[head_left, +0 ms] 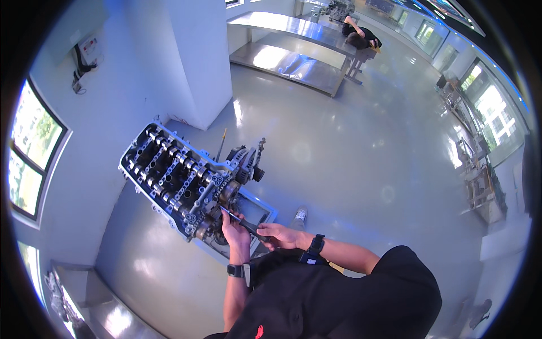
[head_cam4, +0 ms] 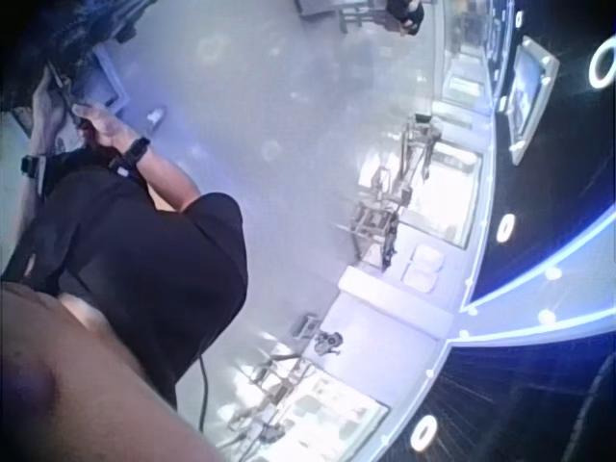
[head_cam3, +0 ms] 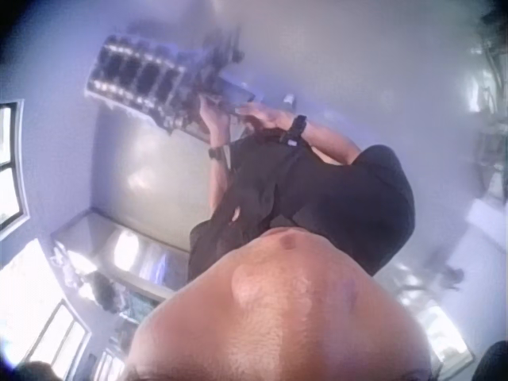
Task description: The person uses a ratchet wrench to tighten bolts on a disassembled engine block mounted on a stand. They walk to a nearby table to select a socket, return to the engine, and continue tightening bolts in different locations.
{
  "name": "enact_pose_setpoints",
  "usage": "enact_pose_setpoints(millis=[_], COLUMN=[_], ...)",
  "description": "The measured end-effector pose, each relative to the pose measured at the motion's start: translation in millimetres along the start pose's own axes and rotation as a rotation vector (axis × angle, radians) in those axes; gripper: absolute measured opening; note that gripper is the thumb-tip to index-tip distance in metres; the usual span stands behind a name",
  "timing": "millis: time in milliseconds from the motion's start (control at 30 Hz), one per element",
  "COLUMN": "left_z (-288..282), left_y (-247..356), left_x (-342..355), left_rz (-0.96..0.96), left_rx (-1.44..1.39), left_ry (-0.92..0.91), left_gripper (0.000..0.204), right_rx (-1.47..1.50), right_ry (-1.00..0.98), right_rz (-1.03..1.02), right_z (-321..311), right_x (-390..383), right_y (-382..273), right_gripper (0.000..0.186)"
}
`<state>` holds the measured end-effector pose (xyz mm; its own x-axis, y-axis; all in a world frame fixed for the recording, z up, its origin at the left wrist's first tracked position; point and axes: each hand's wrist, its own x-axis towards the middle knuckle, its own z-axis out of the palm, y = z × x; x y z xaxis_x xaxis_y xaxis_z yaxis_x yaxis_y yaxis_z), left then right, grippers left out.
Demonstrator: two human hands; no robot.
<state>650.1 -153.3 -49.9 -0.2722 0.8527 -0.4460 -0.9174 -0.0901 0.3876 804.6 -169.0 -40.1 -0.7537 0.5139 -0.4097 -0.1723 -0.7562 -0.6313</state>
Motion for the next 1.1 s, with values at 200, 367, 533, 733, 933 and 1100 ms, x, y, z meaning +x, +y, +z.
enact_pose_setpoints(millis=[200, 367, 533, 733, 933, 1100], left_z=[-14.8, 4.1, -1.5, -1.6, -4.0, 4.9], left_y=[-0.4, 2.8, 1.3, 6.5, 5.3, 5.6], left_x=[10.3, 1.7, 2.9, -5.0, 0.4, 9.5], left_rz=[-0.029, -0.085, -0.063, -0.097, -0.041, 0.018], left_rx=[-0.075, -0.048, 0.006, -0.033, -0.038, -0.116], left_ry=[0.074, 0.009, 0.007, 0.021, 0.051, 0.074], left_gripper=[0.025, 0.022, 0.018, 0.023, 0.020, 0.015], right_rx=[0.160, 0.132, 0.114, 0.181, 0.204, 0.104], right_ry=[-0.073, 0.029, -0.010, -0.108, -0.032, -0.021], right_rz=[0.179, 0.134, -0.022, 0.158, 0.073, -0.004], right_z=[6.0, 1.9, -6.1, -0.3, -2.8, -7.4], right_x=[-2.1, -4.5, 4.7, 2.0, 4.3, 7.3], right_y=[0.2, -2.0, 4.6, 3.3, 10.3, 7.6], right_gripper=[0.036, 0.025, 0.025, 0.034, 0.021, 0.020])
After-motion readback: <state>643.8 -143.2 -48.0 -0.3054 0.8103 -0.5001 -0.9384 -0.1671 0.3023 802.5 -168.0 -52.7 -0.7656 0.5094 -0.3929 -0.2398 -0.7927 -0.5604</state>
